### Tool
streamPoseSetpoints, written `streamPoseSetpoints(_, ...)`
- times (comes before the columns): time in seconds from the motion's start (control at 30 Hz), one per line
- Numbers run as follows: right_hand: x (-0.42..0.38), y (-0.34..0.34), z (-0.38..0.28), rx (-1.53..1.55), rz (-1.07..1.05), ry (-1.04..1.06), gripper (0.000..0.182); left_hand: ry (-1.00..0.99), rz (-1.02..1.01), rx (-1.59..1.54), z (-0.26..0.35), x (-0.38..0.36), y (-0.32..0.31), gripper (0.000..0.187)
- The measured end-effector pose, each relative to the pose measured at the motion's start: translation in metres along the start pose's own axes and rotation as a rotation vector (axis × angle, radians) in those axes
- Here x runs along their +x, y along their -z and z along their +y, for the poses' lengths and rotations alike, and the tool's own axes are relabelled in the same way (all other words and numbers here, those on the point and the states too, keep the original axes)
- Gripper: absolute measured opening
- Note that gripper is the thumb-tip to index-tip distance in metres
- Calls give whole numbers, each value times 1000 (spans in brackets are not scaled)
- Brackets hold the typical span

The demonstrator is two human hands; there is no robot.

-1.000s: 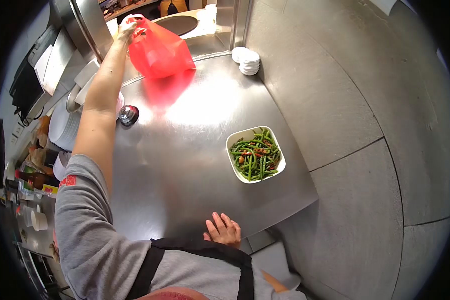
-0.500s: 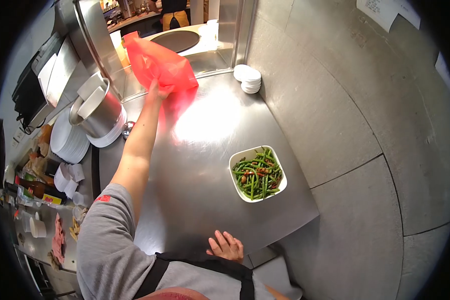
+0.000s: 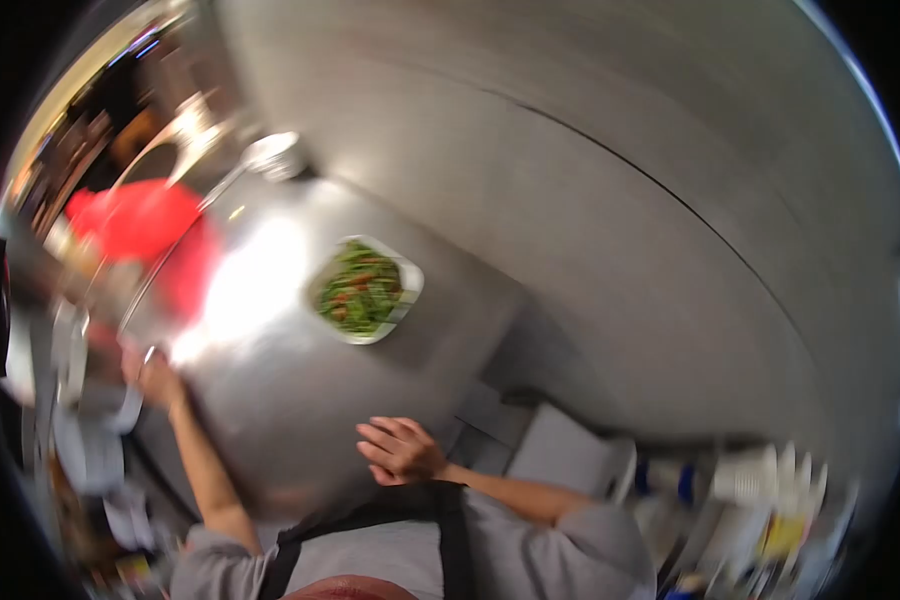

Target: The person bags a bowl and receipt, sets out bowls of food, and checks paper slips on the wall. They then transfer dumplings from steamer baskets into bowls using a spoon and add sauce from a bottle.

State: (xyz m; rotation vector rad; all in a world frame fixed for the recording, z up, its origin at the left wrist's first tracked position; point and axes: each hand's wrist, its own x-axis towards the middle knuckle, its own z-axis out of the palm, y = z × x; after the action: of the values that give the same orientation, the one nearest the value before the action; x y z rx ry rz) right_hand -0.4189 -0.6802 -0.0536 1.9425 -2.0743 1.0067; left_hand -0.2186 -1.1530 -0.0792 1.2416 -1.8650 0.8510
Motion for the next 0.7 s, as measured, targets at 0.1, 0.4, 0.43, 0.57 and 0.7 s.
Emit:
streamPoseSetpoints(0.1, -9, -7, -5, 49, 21, -34, 37, 172, -301, -566, -5, -10, 7, 33)
streamPoseSetpoints(0.4, -73, -11, -56, -138, 231, -301, 32, 302, -418, -82, 7, -3, -6, 65)
streamPoseSetpoints(0.43, -95, -5, -72, -180, 198, -411, 33, 318, -400, -96, 9, -4, -7, 65)
streamPoseSetpoints(0.57, -201, -2, -123, -292, 71, -757, 33, 350, -370, -128, 10, -5, -13, 66)
streamPoseSetpoints(0.7, -296, -19, -167, -352, 6, -1032, 31, 344, -365, -126, 10, -1, -7, 67)
